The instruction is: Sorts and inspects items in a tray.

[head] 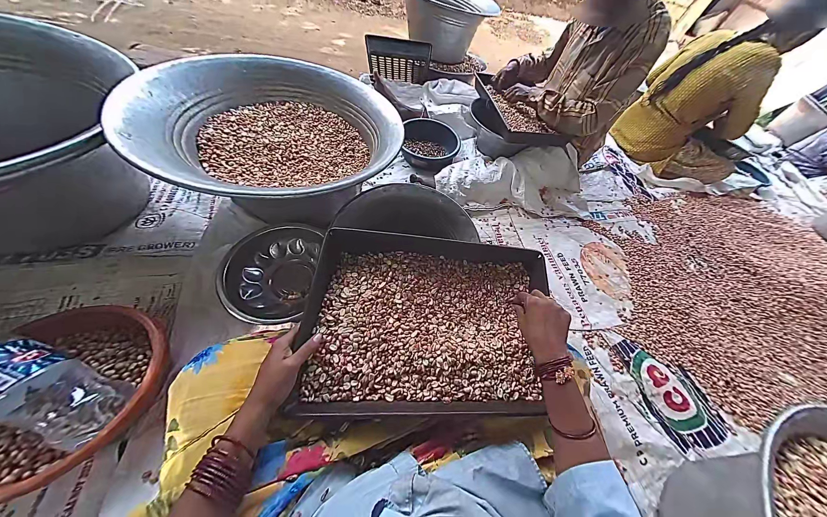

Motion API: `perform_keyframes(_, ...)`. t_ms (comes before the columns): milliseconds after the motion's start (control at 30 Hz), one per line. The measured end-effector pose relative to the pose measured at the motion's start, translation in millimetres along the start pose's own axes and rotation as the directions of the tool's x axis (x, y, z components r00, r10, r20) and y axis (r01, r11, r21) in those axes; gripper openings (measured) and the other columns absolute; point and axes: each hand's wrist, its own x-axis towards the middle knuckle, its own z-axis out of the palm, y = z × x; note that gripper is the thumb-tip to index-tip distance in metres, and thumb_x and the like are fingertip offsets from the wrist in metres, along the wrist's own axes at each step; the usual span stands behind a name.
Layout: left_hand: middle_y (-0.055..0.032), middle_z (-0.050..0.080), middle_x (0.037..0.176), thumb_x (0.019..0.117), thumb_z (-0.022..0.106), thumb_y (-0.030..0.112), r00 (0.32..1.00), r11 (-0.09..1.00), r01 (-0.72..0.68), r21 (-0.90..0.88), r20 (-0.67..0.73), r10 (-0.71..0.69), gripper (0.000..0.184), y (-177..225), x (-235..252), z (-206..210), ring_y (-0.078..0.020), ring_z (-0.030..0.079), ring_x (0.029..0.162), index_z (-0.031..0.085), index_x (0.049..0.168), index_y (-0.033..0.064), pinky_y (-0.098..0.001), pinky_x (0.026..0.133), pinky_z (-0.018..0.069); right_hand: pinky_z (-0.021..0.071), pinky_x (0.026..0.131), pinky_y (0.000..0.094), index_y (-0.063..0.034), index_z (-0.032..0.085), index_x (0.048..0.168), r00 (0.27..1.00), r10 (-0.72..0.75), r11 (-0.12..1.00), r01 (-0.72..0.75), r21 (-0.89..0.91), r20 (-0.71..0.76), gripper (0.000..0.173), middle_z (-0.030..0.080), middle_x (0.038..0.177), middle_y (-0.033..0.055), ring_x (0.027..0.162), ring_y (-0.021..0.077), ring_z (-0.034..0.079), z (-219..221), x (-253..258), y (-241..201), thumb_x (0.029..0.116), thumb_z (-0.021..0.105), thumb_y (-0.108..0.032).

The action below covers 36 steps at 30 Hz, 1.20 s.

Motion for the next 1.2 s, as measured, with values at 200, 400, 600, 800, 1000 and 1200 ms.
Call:
perform_keyframes(200,-0.0036,0.063,0.1,0.1024,0.05,0.01,1.0,1.0,0.014,-0.018,0.011,-0.014,0.03,4,-2,0,0.0036,0.059,0.085,0.057,0.126,-0.0061,-0.0162,0.081,0.049,0.0518,0.083,0.0589,-0.0088,0.075,0.117,0.999,-0.016,0.999,0.015,-0.041,-0.027,0.025,0.073,0.114,0.0185,0.106,0.04,0.07,9,-2,-5,0.0989,0.061,-0.016)
perform_keyframes(400,-0.0032,0.063,0.098,0.1027,0.051,0.009,1.0,1.0,0.016,-0.024,0.011,-0.016,0.028,4,-3,-1,0.0032,0.059,0.082,0.057,0.125,-0.0055,-0.0162,0.078,0.0493,0.05,0.08,0.0582,-0.008,0.075,0.111,0.992,-0.098,0.962,0.074,0.264,0.08,0.024,0.075,0.103,0.0139,0.093,0.0341,0.071,-10,-20,-3,0.097,0.065,-0.023)
perform_keyframes(600,-0.0036,0.063,0.099,0.1033,0.052,0.011,1.0,0.999,0.026,-0.02,0.014,-0.026,0.029,5,-2,-2,0.0026,0.06,0.084,0.057,0.127,-0.0045,-0.0177,0.08,0.0498,0.0572,0.073,0.019,-0.0052,0.074,0.1,0.707,-0.705,0.291,0.216,0.932,0.056,0.011,0.074,0.088,-0.0066,0.076,-0.0015,0.067,-18,-47,-39,0.0943,0.069,-0.012)
perform_keyframes(800,-0.0077,0.064,0.105,0.1037,0.051,0.01,0.999,0.999,0.035,-0.024,0.02,-0.034,0.031,4,-3,-2,-0.0002,0.06,0.088,0.055,0.13,-0.006,-0.0198,0.083,0.0495,0.0523,0.088,0.0524,-0.0141,0.076,0.116,0.859,-0.49,0.805,0.381,0.455,0.147,0.023,0.075,0.106,0.0087,0.099,0.027,0.07,7,-24,-105,0.0981,0.065,-0.025)
perform_keyframes(1000,-0.0096,0.066,0.111,0.103,0.051,0.009,0.999,0.999,0.012,-0.047,0.04,-0.01,0.034,4,-2,-3,0.0001,0.061,0.093,0.055,0.133,-0.0058,-0.0196,0.086,0.0502,0.0537,0.081,0.0424,-0.0071,0.076,0.108,0.903,-0.427,0.737,0.318,0.597,0.046,0.022,0.074,0.094,0.0078,0.086,0.0196,0.069,19,-13,-101,0.0957,0.068,-0.023)
perform_keyframes(1200,-0.0094,0.065,0.107,0.103,0.052,0.011,0.998,0.999,0.037,-0.029,0.049,-0.035,0.032,7,0,-4,-0.0021,0.061,0.091,0.056,0.13,-0.0053,-0.0224,0.086,0.0497,0.0451,0.066,0.029,-0.0051,0.067,0.11,0.986,-0.151,0.643,0.153,0.75,-0.071,0.015,0.064,0.084,0.0013,0.069,0.007,0.055,4,2,-74,0.0979,0.059,-0.01)
